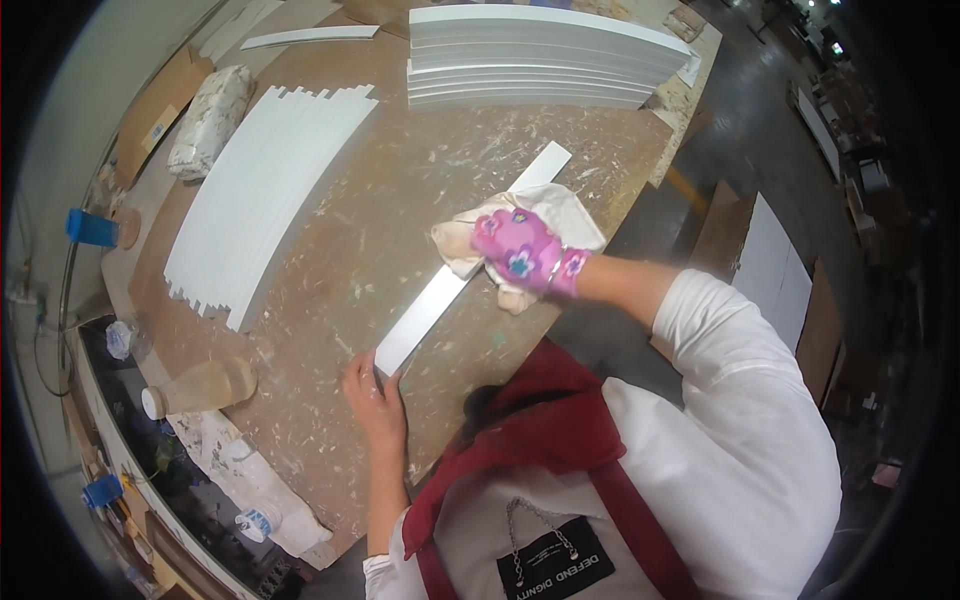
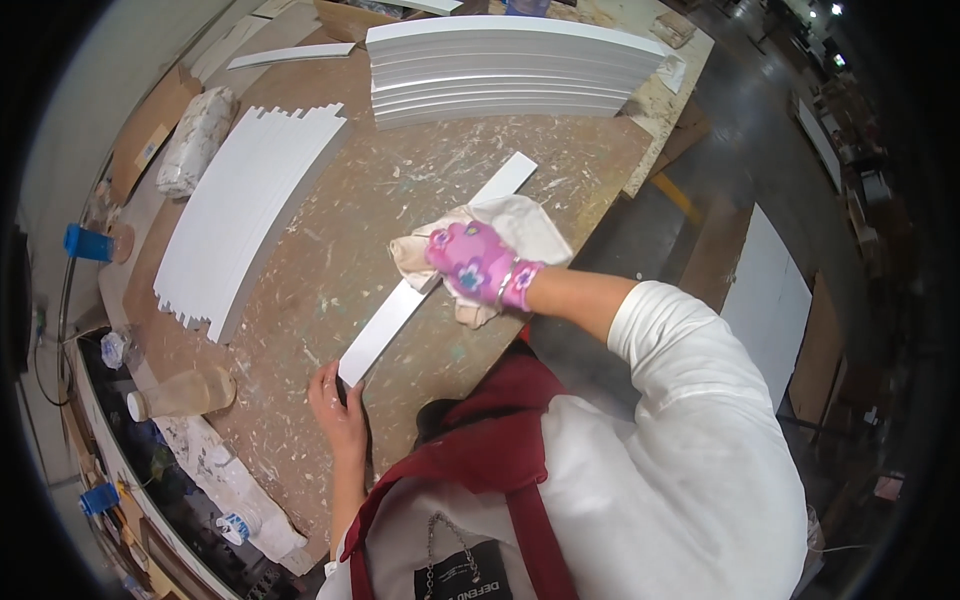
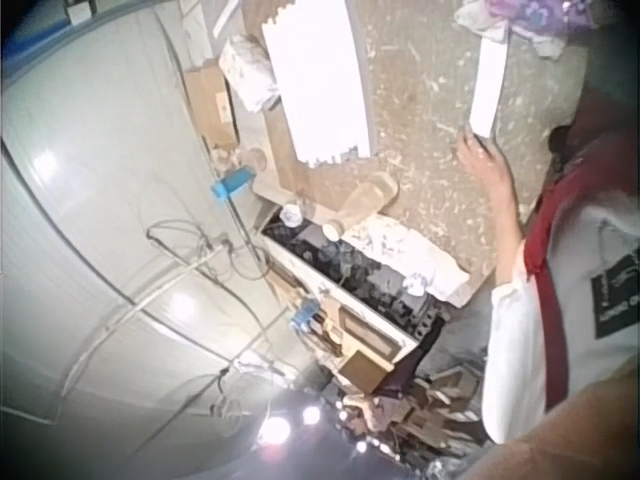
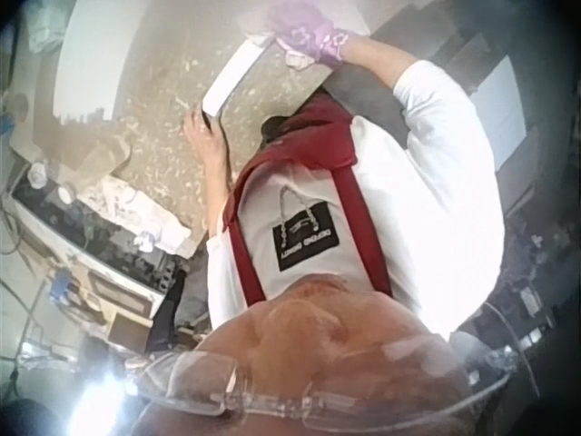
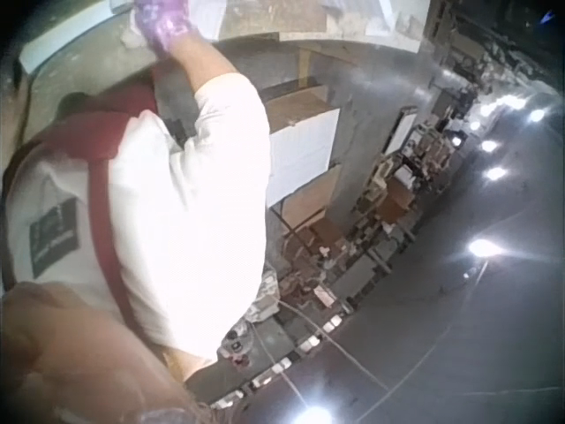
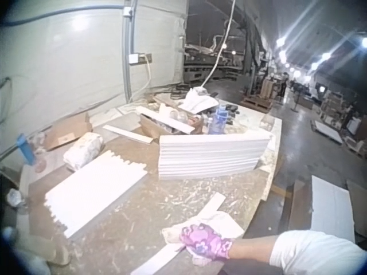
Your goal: The person wipes white wooden strips and trim pieces with a cloth moistened from a clear bottle. They wipe the front, sides, and edges of each piece before stacking them on the workbench.
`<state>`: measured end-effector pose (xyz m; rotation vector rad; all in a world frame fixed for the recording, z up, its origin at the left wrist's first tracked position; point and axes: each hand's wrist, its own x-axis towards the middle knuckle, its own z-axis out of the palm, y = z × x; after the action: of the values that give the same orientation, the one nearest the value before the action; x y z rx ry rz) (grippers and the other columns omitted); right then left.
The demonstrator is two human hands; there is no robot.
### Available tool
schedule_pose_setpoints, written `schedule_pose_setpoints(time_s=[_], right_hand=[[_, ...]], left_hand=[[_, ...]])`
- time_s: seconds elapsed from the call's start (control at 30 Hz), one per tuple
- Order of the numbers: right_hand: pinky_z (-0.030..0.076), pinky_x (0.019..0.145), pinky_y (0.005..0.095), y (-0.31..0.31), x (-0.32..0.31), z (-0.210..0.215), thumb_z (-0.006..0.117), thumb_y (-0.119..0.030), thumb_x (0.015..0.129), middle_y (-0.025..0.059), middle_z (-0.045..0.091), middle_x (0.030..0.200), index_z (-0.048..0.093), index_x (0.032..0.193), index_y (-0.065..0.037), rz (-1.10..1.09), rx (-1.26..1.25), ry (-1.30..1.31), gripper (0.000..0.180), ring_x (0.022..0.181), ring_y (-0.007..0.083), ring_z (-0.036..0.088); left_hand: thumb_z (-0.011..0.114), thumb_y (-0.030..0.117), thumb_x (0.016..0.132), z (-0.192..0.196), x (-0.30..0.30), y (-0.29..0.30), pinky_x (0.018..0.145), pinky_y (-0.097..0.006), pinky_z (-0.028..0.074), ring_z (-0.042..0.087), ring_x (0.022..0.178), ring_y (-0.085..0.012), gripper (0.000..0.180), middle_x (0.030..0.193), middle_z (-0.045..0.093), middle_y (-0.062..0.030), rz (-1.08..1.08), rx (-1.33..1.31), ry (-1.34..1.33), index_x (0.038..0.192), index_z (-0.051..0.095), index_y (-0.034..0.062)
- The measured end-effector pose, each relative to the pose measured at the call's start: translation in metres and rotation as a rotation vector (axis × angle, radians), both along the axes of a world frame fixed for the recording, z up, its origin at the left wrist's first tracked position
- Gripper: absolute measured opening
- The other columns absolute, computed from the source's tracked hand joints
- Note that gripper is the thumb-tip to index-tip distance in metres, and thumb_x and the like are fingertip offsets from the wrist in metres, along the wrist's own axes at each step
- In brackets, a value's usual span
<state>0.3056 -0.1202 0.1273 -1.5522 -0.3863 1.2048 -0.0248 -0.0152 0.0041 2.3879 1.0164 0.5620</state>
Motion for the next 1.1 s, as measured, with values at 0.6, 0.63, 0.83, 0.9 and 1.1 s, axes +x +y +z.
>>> schedule_pose_setpoints(time_s=[0.6, 0.63, 0.83, 0.9, 1.1], right_hand=[[0.051, 0.044, 0.0369, -0.031, 0.064, -0.044, 0.055, -0.032, 0.092, 0.0012, 0.066, 0.093, 0.059, 0.109, -0.014, -0.032, -0.002, 0.153, 0.025, 0.055, 0.0136, 0.057], [0.05, 0.043, 0.0373, -0.027, 0.062, -0.04, 0.055, -0.036, 0.092, -0.0009, 0.066, 0.093, 0.059, 0.108, -0.016, -0.056, -0.022, 0.216, 0.026, 0.054, 0.0125, 0.055], [0.054, 0.066, 0.0367, 0.05, -0.12, -0.099, 0.062, -0.021, 0.082, 0.0084, 0.064, 0.086, 0.064, 0.102, -0.008, 0.739, 0.145, -0.888, 0.024, 0.08, 0.0224, 0.066], [0.052, 0.06, 0.0358, 0.048, -0.152, -0.097, 0.057, -0.02, 0.086, 0.0058, 0.063, 0.075, 0.064, 0.09, -0.008, 0.647, 0.29, -0.583, 0.014, 0.07, 0.0213, 0.064], [0.053, 0.059, 0.0364, 0.031, -0.066, -0.079, 0.059, -0.02, 0.084, 0.0073, 0.063, 0.074, 0.064, 0.09, -0.006, 0.595, 0.055, -1.222, 0.016, 0.069, 0.0219, 0.066]], left_hand=[[0.069, 0.005, 0.078, 0.003, 0.003, 0.0, 0.098, -0.041, 0.039, 0.049, 0.113, -0.0349, 0.046, 0.122, 0.053, -0.017, -0.058, -0.045, -0.052, 0.122, 0.056, 0.0037], [0.069, 0.005, 0.078, 0.002, 0.005, 0.0, 0.098, -0.041, 0.039, 0.049, 0.114, -0.0347, 0.046, 0.122, 0.053, -0.017, -0.068, -0.052, -0.052, 0.122, 0.056, 0.0038], [0.069, 0.009, 0.078, -0.003, -0.002, 0.003, 0.095, -0.043, 0.04, 0.051, 0.11, -0.0368, 0.041, 0.119, 0.055, -0.0181, -0.046, -0.037, -0.066, 0.117, 0.058, 0.0027], [0.069, 0.011, 0.078, 0.002, -0.004, 0.006, 0.092, -0.043, 0.041, 0.052, 0.108, -0.0375, 0.043, 0.118, 0.056, -0.0186, -0.065, -0.082, -0.04, 0.119, 0.056, 0.0023], [0.073, 0.001, 0.072, -0.005, 0.003, 0.002, 0.086, -0.034, 0.045, 0.055, 0.097, -0.0244, 0.075, 0.108, 0.058, -0.0135, 0.074, -0.218, -0.234, 0.138, 0.038, 0.001]])
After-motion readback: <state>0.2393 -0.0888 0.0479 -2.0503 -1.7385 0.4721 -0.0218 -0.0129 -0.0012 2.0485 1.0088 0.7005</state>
